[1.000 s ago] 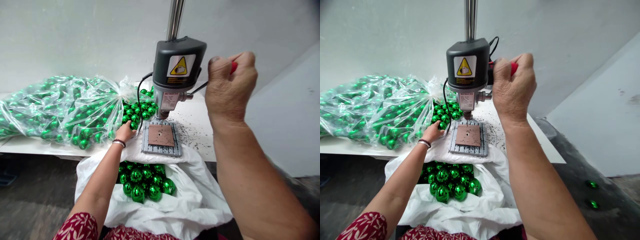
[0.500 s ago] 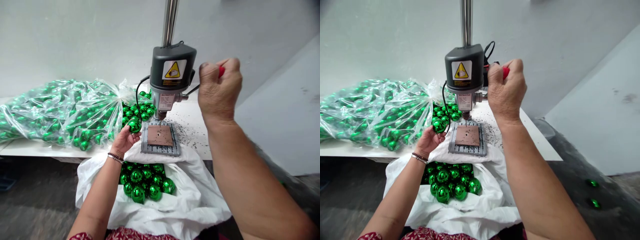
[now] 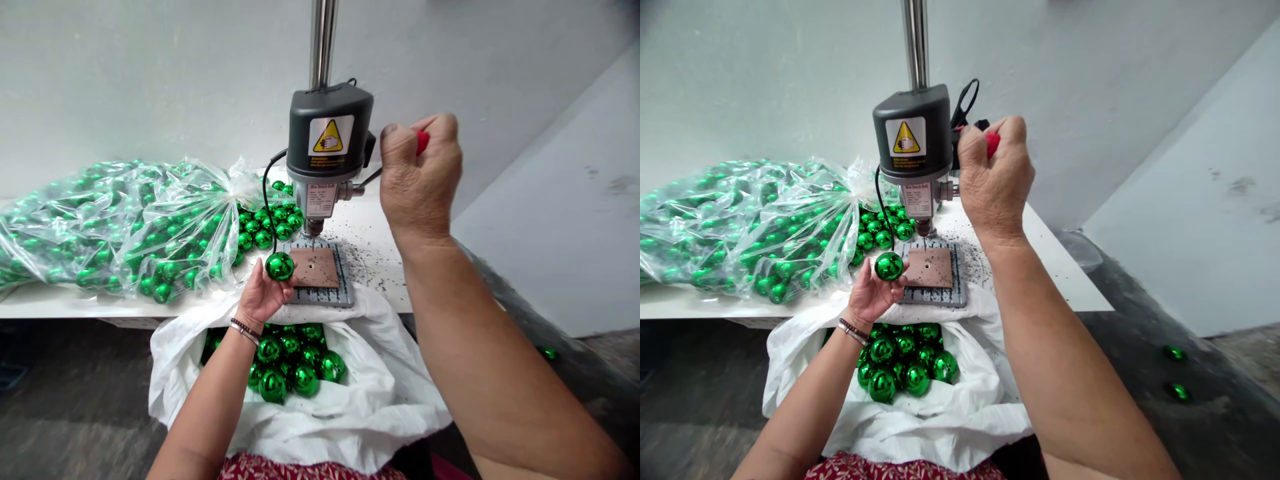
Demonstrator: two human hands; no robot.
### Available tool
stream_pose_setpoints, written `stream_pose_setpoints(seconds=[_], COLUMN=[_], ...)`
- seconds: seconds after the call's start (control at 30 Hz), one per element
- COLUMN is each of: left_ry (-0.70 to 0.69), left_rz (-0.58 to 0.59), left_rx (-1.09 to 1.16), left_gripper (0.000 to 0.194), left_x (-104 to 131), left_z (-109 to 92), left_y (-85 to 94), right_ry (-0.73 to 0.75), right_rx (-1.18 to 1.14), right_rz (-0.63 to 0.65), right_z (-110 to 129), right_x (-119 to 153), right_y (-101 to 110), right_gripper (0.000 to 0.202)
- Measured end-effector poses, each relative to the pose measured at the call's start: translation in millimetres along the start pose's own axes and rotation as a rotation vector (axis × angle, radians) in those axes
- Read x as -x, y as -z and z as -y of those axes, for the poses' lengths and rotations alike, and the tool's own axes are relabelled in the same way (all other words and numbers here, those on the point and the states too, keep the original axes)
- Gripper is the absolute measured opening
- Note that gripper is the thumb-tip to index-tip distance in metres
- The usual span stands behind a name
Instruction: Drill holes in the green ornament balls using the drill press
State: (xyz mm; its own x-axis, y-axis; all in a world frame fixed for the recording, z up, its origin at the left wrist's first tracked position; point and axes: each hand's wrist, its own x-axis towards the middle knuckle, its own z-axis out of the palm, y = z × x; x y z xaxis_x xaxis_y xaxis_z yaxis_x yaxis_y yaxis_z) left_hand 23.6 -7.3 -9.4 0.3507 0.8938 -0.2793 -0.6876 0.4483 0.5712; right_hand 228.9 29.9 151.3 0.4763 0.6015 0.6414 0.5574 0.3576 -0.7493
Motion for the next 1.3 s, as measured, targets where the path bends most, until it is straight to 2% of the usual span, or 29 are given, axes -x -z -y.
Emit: stream_pose_setpoints(seconds=[0.1,0.27,0.53,0.8,1.1,1.3], left_ry=[-0.038,-0.051,-0.016,0.015,0.002,-0.013], left_rz=[-0.037,0.037,0.024,0.038,0.080,0.070], left_rx=[-0.019,-0.103,-0.088,-0.051,-0.162,-0.125], left_gripper=[0.045,0.053,0.052,0.032,0.041,0.046], left_x=[-0.3,4.6,6.8,2.4,1.1,8.2], left_z=[5.2,8.6,13.7,18.4,26.7,30.4], left_y=[3.1,3.9,1.1,8.6,8.3,5.7], right_ry=[-0.026,-0.018,0.027,0.040,0.050,-0.007], right_rx=[0.018,0.020,-0.007,-0.024,-0.029,0.019], right_rz=[0.008,0.004,-0.022,-0.024,-0.046,-0.037], right_z=[2.4,3.0,0.3,-2.7,-3.3,5.4], right_x=[1.2,2.9,3.4,4.4,6.4,4.5], right_y=[0.7,0.5,-0.4,-0.9,-1.1,0.4], right_gripper=[0.025,0.024,0.026,0.026,0.027,0.029])
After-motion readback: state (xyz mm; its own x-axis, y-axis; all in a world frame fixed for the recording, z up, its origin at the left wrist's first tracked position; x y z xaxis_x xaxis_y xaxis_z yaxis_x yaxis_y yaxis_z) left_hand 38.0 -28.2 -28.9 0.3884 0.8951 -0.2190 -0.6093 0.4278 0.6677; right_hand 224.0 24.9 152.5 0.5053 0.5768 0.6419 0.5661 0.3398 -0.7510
